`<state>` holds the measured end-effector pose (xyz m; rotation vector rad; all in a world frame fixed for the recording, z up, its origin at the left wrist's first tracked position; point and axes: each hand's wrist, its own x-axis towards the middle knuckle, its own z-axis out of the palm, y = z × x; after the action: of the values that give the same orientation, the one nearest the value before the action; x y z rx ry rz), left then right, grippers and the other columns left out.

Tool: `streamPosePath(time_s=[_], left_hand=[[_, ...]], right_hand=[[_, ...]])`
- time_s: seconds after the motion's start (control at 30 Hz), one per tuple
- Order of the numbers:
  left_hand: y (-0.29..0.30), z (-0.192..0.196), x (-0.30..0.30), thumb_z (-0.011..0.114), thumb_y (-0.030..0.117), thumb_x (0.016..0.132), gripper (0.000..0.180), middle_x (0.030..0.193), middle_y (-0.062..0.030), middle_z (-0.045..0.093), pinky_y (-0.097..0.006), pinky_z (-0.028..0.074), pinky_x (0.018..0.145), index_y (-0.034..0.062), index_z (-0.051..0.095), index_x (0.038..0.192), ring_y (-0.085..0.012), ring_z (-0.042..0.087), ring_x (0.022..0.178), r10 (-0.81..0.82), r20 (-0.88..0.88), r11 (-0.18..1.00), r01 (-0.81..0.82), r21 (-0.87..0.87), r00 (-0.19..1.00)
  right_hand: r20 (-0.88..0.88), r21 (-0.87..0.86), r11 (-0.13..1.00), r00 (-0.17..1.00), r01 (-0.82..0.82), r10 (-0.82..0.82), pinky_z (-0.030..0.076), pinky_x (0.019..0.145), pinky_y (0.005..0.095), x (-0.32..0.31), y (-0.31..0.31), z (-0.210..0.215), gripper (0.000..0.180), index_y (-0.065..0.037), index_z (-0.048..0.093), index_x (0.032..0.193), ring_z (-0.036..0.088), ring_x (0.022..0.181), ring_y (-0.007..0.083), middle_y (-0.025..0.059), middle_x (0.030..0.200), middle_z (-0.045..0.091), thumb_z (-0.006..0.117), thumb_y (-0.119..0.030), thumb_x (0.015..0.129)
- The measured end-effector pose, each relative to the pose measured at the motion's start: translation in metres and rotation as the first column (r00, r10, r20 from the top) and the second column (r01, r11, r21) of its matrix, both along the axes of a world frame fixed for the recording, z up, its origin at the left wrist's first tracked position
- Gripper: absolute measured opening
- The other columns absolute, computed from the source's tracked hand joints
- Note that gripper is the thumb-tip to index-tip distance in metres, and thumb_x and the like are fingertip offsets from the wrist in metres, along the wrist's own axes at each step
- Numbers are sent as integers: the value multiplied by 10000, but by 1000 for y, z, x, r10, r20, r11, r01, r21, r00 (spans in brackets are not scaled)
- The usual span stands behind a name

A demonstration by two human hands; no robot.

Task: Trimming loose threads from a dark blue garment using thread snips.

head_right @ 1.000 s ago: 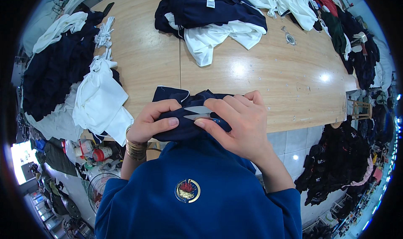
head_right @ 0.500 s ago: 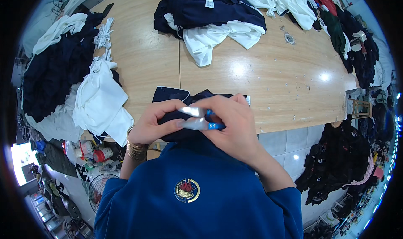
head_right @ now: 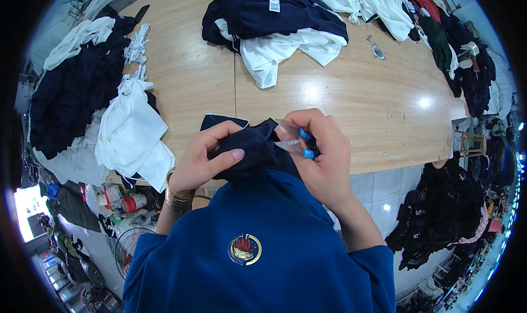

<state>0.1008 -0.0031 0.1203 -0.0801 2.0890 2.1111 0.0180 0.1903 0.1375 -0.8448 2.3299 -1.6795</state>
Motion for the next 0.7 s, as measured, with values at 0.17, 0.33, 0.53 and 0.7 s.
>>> streamPosePath(time_s=[0.17,0.33,0.53,0.7], left_hand=[[-1,-1,0,610,203,808,277,890,-33,591,-207,426,669,29,559,1016,-79,534,751,-12,0,998,12,58,1000],[-3,2,1,613,203,803,268,871,-27,586,-202,421,653,40,566,1010,-68,526,738,-33,-9,998,34,49,999],[-4,1,2,628,137,771,237,856,2,543,-184,395,686,14,548,957,-48,482,766,-21,-26,1000,21,6,999],[-5,2,3,630,131,766,241,869,-3,545,-185,392,692,4,555,957,-52,483,775,-19,-15,1000,19,17,1000]], right_hand=[[-195,199,980,980,-4,44,326,671,266,-4,-3,14,182,-82,564,887,467,644,133,15,763,580,651,-137,736],[-286,362,922,925,-138,251,265,704,305,-12,6,10,327,-93,579,895,486,584,123,-7,700,569,691,-337,708],[-381,390,916,890,-92,252,263,672,316,-9,-1,9,303,-98,600,853,465,572,126,-8,650,541,698,-336,694],[-423,412,908,868,-71,260,263,661,319,-10,-1,12,297,-98,603,835,450,567,134,-5,638,530,707,-325,674]])
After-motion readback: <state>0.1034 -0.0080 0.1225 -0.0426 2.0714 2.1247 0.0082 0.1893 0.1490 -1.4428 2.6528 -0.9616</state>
